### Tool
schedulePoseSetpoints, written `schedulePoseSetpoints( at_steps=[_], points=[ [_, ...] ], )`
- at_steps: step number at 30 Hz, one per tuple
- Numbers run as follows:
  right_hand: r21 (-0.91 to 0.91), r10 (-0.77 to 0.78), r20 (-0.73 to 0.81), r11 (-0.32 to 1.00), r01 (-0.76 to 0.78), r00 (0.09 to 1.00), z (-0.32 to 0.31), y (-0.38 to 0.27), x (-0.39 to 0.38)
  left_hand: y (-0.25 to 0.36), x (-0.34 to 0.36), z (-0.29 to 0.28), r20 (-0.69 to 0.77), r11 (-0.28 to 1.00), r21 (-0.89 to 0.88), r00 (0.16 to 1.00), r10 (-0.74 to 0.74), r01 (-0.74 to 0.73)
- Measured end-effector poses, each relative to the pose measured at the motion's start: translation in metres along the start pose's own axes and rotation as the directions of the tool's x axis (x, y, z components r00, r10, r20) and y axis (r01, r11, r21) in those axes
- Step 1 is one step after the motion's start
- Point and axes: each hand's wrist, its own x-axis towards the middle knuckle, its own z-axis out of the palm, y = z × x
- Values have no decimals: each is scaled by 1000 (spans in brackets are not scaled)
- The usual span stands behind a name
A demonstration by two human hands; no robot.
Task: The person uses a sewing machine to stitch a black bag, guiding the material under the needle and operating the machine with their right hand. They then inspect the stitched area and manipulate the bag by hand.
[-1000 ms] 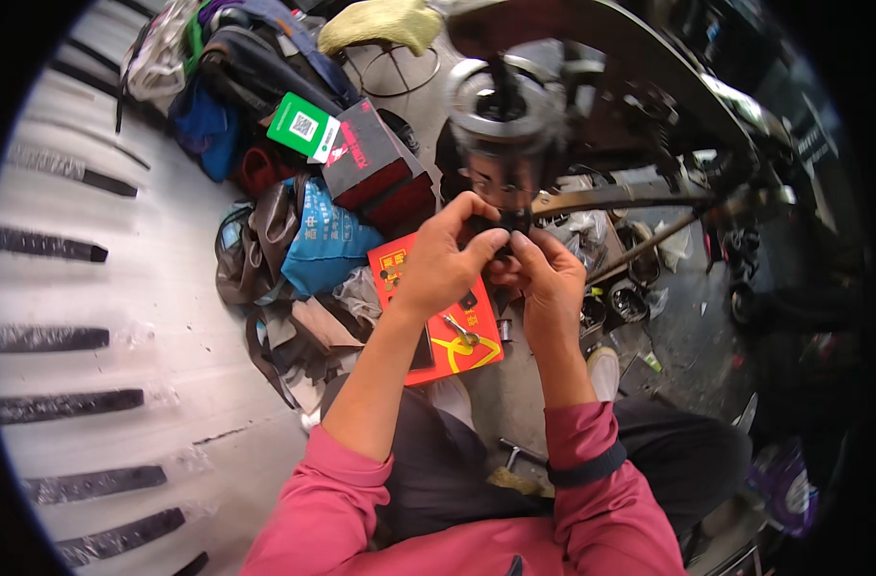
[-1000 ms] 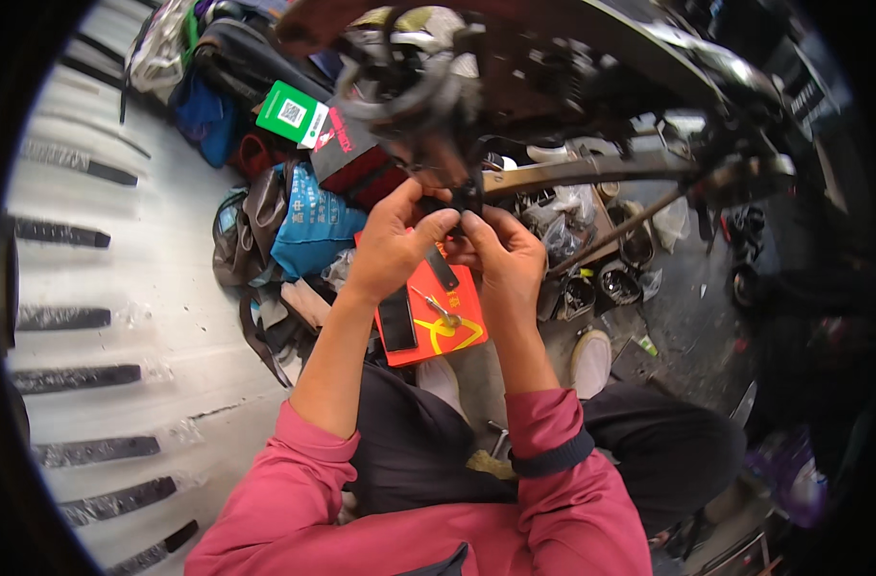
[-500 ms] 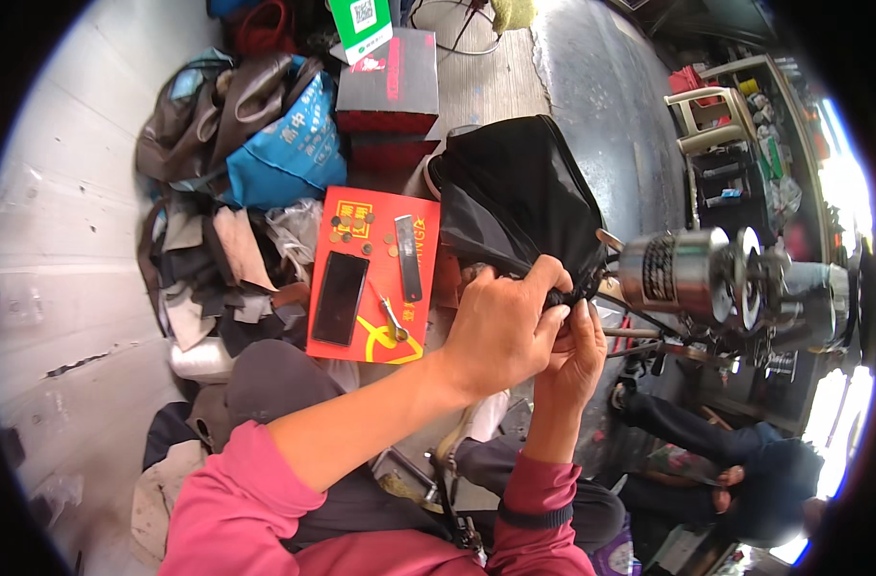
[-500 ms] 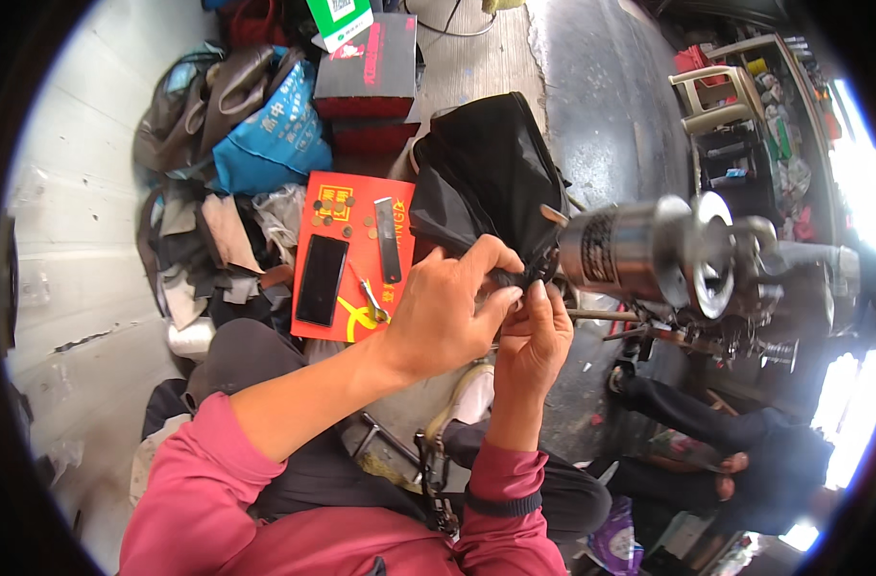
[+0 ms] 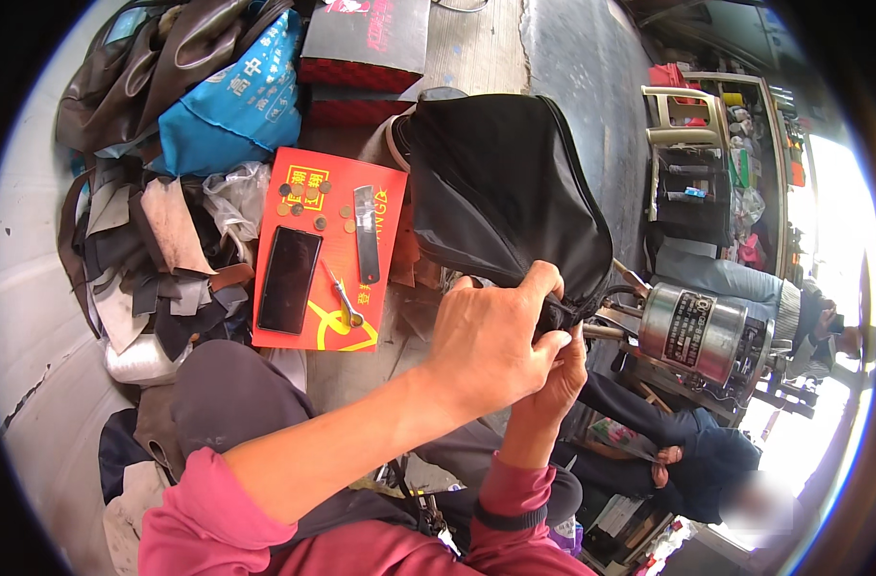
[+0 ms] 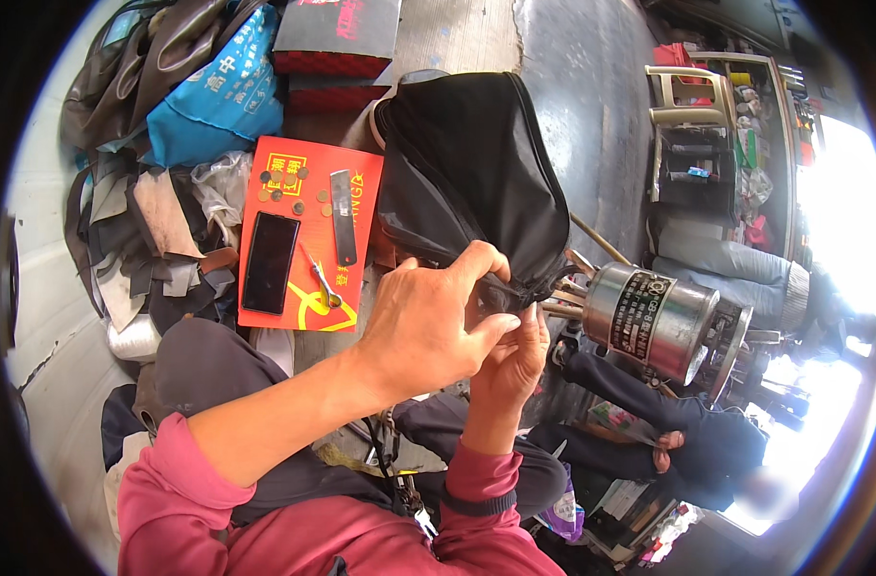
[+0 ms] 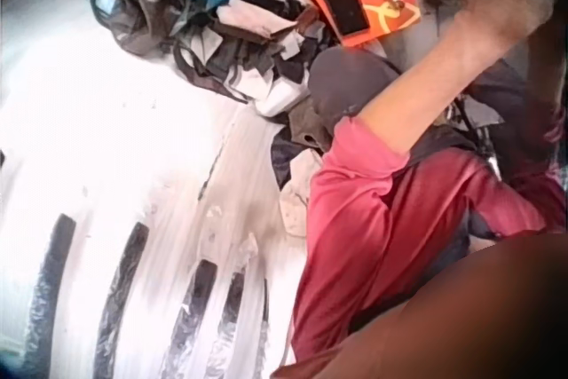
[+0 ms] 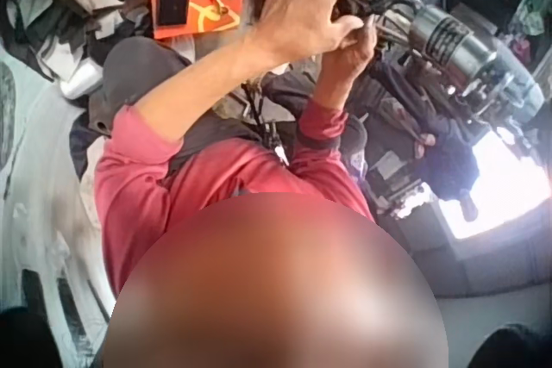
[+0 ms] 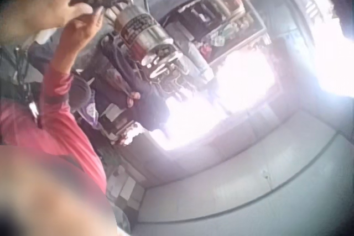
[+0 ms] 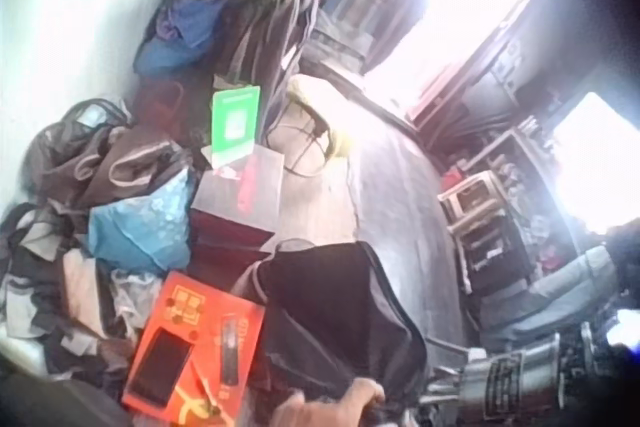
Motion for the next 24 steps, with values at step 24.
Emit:
schedulePoseSetpoints(
  at_steps=[24],
  points=[
    [105,6,183,994,-26,983,-11,-6,2,-7,8,-6,69,987,-155,996,61,-50]
  ],
)
